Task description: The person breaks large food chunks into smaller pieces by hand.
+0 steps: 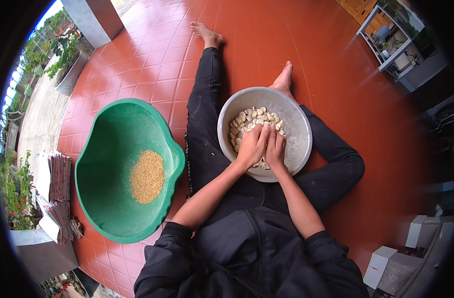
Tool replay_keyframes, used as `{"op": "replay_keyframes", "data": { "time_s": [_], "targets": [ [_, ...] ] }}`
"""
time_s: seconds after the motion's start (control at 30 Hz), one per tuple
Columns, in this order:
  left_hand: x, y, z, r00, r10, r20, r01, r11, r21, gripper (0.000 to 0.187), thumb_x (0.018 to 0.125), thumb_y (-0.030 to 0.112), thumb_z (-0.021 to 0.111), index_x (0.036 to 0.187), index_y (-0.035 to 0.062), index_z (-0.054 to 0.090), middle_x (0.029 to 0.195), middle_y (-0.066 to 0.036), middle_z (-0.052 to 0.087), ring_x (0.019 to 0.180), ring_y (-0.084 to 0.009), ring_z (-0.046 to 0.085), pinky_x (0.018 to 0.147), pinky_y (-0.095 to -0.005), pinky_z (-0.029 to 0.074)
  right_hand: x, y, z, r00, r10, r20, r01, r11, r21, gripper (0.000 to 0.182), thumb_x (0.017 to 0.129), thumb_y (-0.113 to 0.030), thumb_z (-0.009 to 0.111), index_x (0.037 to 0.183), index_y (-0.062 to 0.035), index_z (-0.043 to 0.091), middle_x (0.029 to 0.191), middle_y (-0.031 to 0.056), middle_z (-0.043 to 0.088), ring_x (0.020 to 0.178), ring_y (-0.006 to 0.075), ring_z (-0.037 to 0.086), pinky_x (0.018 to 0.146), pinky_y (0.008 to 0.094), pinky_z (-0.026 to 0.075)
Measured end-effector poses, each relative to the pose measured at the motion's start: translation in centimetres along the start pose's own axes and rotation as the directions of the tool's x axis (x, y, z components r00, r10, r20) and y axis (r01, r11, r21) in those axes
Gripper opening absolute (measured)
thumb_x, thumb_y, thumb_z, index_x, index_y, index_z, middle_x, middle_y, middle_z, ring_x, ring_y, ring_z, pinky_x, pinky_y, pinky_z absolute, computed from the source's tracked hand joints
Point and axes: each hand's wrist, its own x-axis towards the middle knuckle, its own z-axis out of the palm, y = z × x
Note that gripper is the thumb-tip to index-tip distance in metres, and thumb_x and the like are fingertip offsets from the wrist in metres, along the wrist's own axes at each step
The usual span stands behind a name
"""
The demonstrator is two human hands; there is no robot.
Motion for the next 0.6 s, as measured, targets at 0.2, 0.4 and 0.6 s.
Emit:
{"op": "replay_keyframes", "data": {
  "time_s": [0.2,0.4,0.6],
  "targets": [
    [-0.2,-0.1,0.4,0.996,0.05,-0.07,-0.053,0.998,-0.029,0.036,0.101,0.023,0.041,0.08,-0.0045,0.051,0.065,-0.024,0.05,0.056,-0.0372,0.049,0.056,-0.0424,0.04,0.0,0.3,0.3,0.998,-0.056,-0.02,0.057,0.998,0.026,0.038,0.1,-0.024,0.039,0.082,0.0037,0.057,0.067,0.0227,0.057,0.06,0.0359,0.057,0.054,0.0429,0.04],
    [-0.4,-0.6,0.8,0.995,0.045,-0.092,-0.052,0.995,-0.083,0.035,0.101,0.022,0.039,0.082,-0.0044,0.052,0.067,-0.022,0.051,0.057,-0.0333,0.047,0.057,-0.0406,0.04,-0.3,0.9,0.4,0.999,-0.032,-0.005,0.033,0.998,0.05,0.038,0.1,-0.025,0.04,0.08,0.0029,0.057,0.065,0.0222,0.055,0.057,0.0352,0.055,0.052,0.0427,0.039],
    [-0.7,-0.9,1.0,0.995,0.001,-0.101,-0.016,0.989,-0.147,0.035,0.101,0.022,0.039,0.082,-0.0041,0.051,0.065,-0.016,0.049,0.059,-0.021,0.045,0.058,-0.0373,0.039,-0.4,1.3,0.7,0.998,-0.066,-0.002,0.066,0.995,0.073,0.039,0.1,-0.025,0.039,0.076,0.0022,0.054,0.062,0.0202,0.054,0.055,0.032,0.053,0.052,0.0417,0.038]
  ]
}}
